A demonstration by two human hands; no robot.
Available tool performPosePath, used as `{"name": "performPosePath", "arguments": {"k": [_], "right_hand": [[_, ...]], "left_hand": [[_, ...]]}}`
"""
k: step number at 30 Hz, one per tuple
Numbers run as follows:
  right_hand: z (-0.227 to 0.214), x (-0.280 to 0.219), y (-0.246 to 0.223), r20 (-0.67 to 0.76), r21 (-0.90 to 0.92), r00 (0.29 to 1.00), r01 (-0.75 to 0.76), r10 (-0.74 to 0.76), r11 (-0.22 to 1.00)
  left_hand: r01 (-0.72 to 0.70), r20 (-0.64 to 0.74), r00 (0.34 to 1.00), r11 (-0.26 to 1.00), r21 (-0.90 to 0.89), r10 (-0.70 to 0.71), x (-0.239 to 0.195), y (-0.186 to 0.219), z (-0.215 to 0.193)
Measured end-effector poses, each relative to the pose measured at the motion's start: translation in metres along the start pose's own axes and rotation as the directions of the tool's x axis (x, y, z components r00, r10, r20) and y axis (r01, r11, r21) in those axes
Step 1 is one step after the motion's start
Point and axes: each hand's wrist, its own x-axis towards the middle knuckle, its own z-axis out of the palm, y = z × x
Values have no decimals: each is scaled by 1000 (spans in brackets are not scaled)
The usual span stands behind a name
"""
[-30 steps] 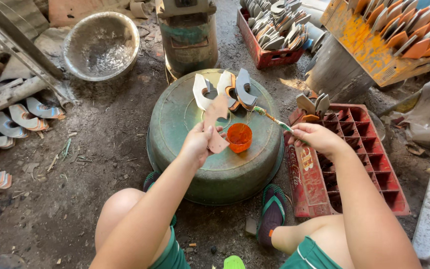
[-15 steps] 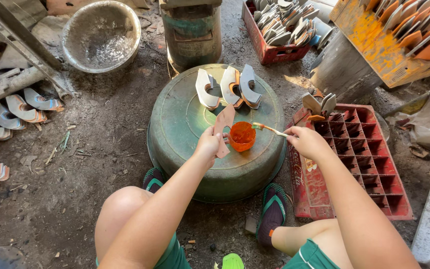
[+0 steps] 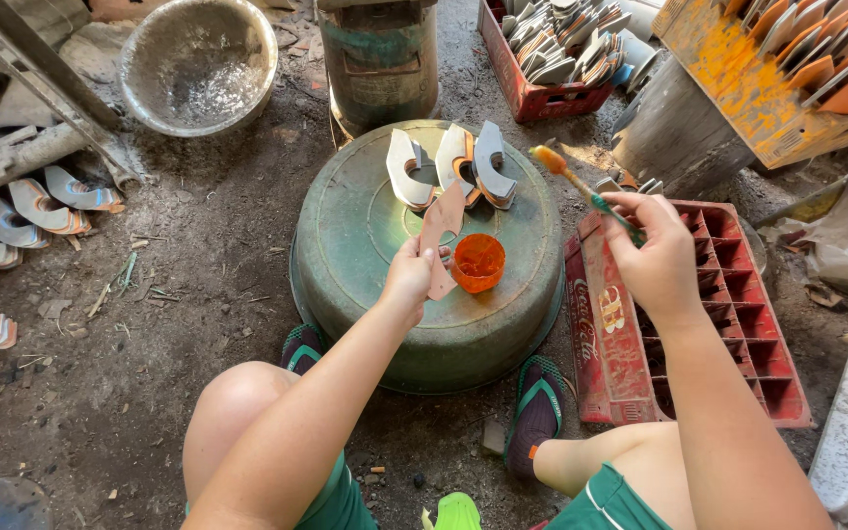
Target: The person sits on the ground and uses a toothbrush to apply orange paint to curved metal pieces. They dip the brush into a small container, coat each piece, and place the finished items into a red crate.
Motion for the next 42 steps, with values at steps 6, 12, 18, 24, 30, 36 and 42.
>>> {"name": "performPosePath", "arguments": {"k": [6, 12, 18, 24, 30, 36, 42], "right_hand": [[40, -6, 3, 237, -35, 971, -33, 40, 999], [74, -13, 7, 235, -11, 972, 6, -4, 1000], [85, -11, 15, 120, -52, 989, -77, 83, 996], [92, -14, 17, 151, -1, 989, -9, 9, 1000], [99, -20, 2, 167, -45, 986, -11, 19, 999], [87, -9, 15, 157, -60, 982, -91, 100, 994], [79, -7, 19, 187, -40, 979, -73, 79, 997]], "left_hand": [[37, -9, 999, 999, 37, -37, -13, 6, 6], [-9, 87, 996, 998, -67, 15, -18, 8, 15], [-30, 123, 992, 997, -76, 39, -16, 5, 14], [-98, 95, 991, 995, 10, 97, -12, 0, 7], [-29, 52, 998, 999, 29, 27, -14, 4, 7], [-83, 8, 997, 996, 20, 82, -14, 13, 2], [-125, 18, 992, 992, -25, 126, -12, 24, 2]]}}
